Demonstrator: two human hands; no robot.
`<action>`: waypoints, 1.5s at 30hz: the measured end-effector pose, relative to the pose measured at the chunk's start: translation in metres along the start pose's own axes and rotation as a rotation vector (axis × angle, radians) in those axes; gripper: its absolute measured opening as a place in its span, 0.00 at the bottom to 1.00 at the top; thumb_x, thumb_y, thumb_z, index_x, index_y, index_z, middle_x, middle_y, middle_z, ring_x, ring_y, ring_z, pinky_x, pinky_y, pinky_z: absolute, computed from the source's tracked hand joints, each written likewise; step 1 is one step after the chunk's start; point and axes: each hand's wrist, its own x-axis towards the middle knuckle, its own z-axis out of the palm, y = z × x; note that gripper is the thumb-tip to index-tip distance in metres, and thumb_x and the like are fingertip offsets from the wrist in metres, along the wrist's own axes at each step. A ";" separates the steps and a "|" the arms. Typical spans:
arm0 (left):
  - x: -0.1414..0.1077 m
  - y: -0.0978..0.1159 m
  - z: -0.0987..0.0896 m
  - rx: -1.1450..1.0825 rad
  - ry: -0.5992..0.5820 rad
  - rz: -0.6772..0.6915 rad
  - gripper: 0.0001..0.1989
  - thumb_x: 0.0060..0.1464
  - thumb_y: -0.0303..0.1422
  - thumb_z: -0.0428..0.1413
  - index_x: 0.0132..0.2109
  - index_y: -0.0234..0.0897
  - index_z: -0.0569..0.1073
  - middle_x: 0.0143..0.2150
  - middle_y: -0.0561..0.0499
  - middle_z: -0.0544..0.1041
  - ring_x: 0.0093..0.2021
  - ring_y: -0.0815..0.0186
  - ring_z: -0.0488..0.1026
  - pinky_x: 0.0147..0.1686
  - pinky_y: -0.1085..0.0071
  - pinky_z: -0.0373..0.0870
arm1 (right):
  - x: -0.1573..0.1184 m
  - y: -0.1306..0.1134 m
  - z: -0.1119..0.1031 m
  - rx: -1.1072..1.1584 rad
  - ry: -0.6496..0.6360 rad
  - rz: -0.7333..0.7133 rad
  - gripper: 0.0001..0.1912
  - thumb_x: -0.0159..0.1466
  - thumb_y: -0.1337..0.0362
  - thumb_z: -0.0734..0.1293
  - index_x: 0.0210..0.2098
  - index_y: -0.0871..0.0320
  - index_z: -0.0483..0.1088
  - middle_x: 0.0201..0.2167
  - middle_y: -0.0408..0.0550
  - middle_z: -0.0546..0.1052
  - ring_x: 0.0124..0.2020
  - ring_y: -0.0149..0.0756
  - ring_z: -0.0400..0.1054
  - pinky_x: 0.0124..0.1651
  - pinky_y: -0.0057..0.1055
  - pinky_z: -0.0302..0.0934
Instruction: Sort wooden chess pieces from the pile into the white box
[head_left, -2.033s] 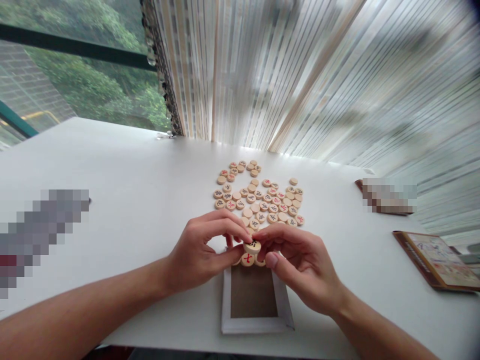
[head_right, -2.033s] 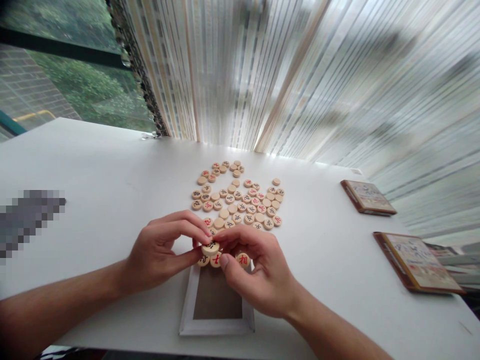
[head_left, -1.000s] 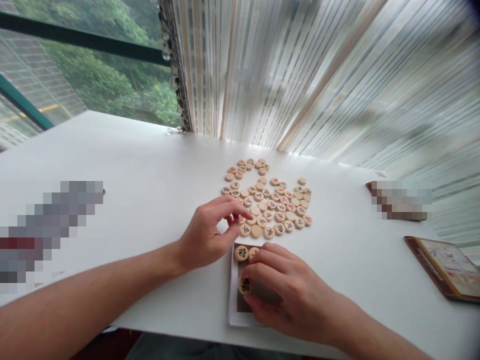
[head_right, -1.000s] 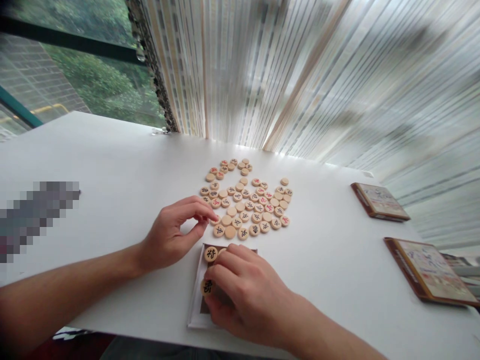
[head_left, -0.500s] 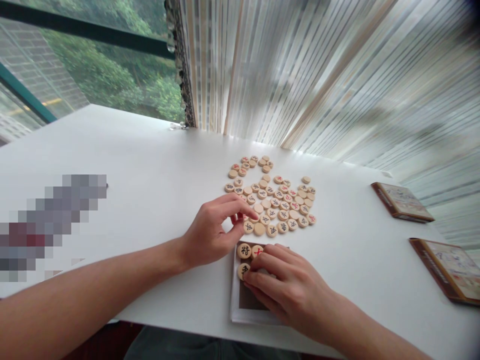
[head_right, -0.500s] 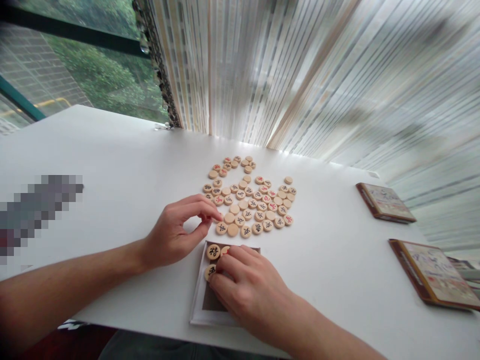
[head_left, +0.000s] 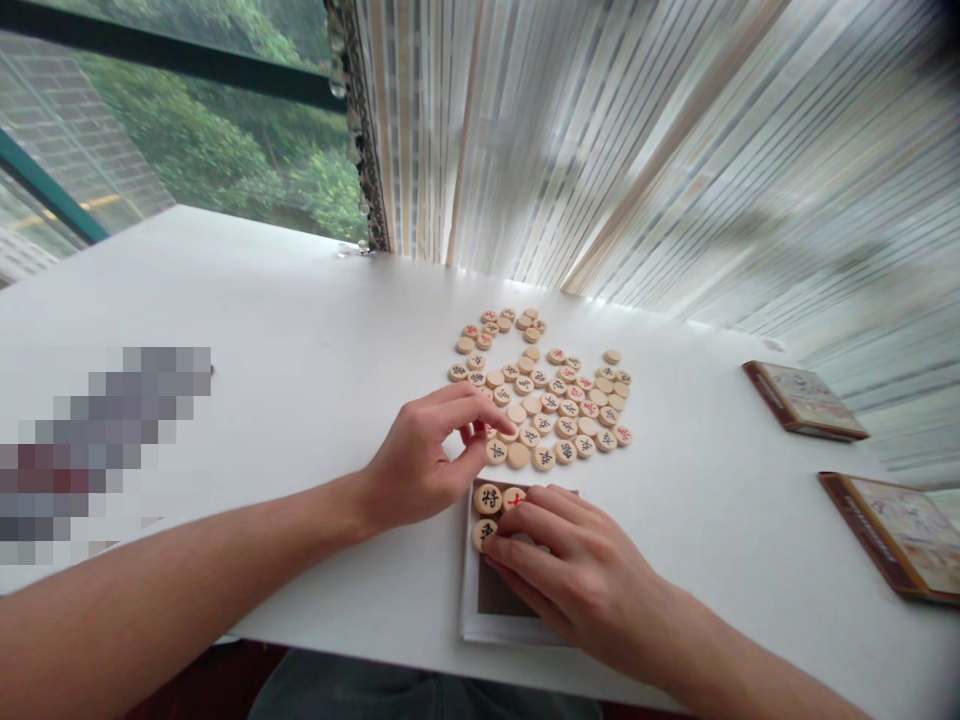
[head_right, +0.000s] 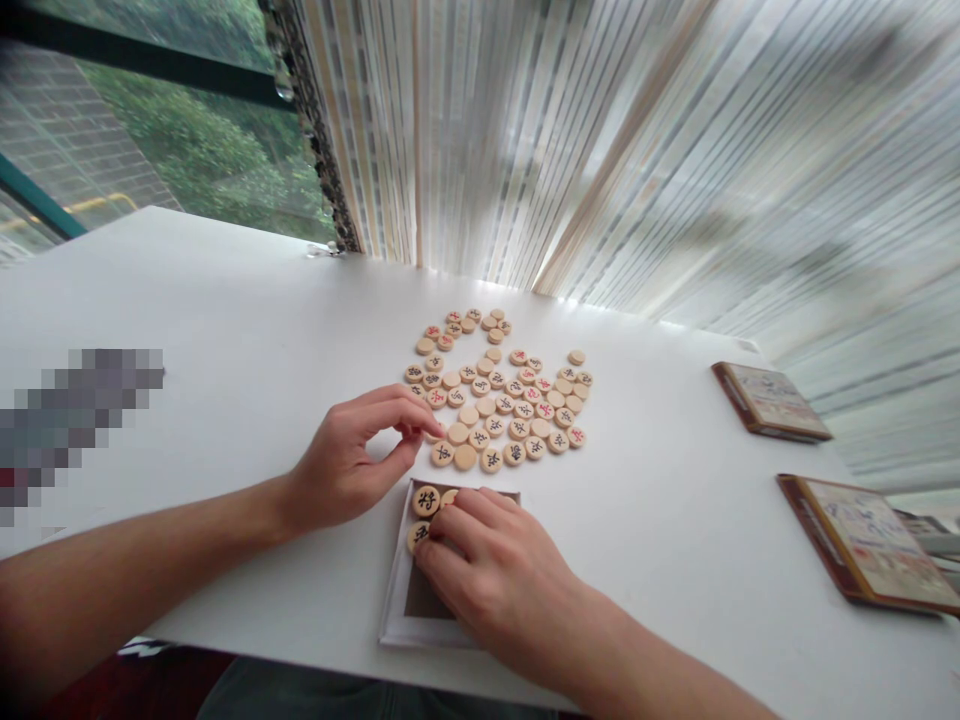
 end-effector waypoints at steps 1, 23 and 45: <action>0.000 0.000 0.000 0.000 0.002 0.001 0.14 0.57 0.16 0.55 0.41 0.35 0.81 0.38 0.48 0.81 0.41 0.64 0.79 0.43 0.67 0.76 | 0.000 0.000 0.000 -0.001 0.003 -0.001 0.09 0.74 0.73 0.65 0.41 0.61 0.78 0.33 0.50 0.77 0.35 0.41 0.66 0.38 0.35 0.61; 0.033 -0.053 -0.043 0.285 0.169 -0.199 0.08 0.59 0.28 0.59 0.44 0.35 0.82 0.42 0.47 0.84 0.37 0.64 0.80 0.38 0.69 0.77 | 0.005 0.005 -0.015 0.120 0.275 0.077 0.06 0.69 0.74 0.69 0.38 0.59 0.77 0.31 0.49 0.80 0.29 0.35 0.70 0.33 0.32 0.64; 0.031 -0.060 -0.044 0.416 -0.153 -0.218 0.12 0.64 0.34 0.59 0.49 0.36 0.84 0.41 0.46 0.81 0.34 0.65 0.75 0.38 0.67 0.74 | -0.010 0.084 -0.016 0.155 0.434 0.551 0.18 0.72 0.59 0.69 0.27 0.58 0.78 0.26 0.48 0.77 0.24 0.33 0.64 0.27 0.32 0.55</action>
